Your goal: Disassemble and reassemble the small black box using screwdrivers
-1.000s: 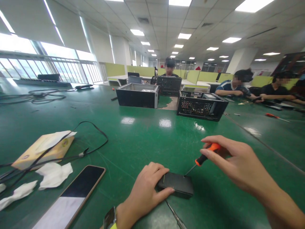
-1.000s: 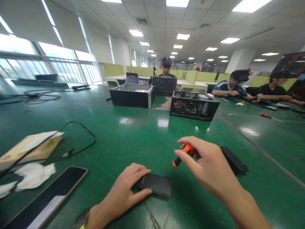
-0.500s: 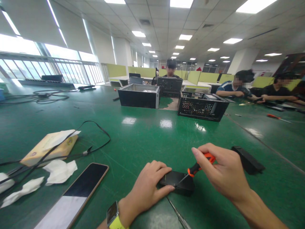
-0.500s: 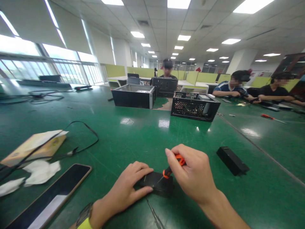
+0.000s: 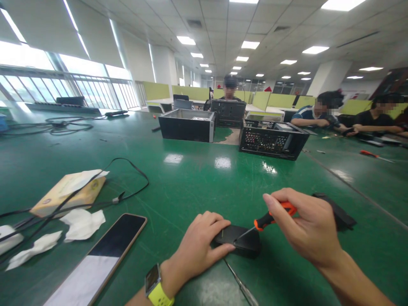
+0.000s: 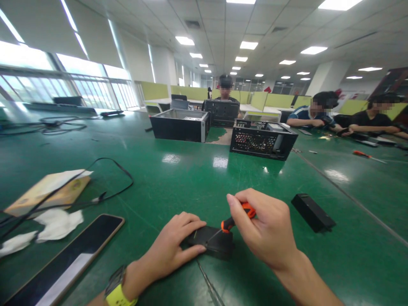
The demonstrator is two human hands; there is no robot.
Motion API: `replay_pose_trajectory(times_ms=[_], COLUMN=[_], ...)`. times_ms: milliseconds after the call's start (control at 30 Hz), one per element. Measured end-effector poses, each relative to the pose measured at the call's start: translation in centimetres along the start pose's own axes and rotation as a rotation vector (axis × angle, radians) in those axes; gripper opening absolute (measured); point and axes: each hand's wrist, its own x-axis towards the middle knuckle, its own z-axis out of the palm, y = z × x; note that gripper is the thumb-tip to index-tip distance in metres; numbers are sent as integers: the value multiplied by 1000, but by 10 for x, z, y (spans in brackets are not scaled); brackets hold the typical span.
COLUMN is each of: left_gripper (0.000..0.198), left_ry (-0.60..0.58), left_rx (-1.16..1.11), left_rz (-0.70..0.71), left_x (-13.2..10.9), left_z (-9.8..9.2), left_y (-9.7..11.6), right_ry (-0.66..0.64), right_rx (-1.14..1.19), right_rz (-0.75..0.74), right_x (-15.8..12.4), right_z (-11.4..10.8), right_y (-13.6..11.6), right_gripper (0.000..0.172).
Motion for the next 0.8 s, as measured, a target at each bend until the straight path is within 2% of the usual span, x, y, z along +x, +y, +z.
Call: replay_pose_trajectory(times_ms=[333, 500, 600, 700, 800], left_gripper=[39, 39, 39, 38, 38], left_ry=[0, -2, 1, 0, 6], left_rx=[12, 9, 5, 10, 20], left_rz=[-9, -16, -15, -7, -10], left_x=[0, 0, 1, 2, 2], left_z=[0, 0, 0, -1, -1], left_y=[1, 2, 2, 2, 2], right_ry=[-69, -265, -388, -455, -484], right_rx=[-32, -124, -71, 5, 21], right_rz=[-24, -90, -75, -62, -37], right_x=[0, 1, 2, 3, 4], right_z=[0, -12, -25, -38, -42], right_y=[0, 0, 0, 1, 0], right_gripper=[25, 28, 20, 21, 14])
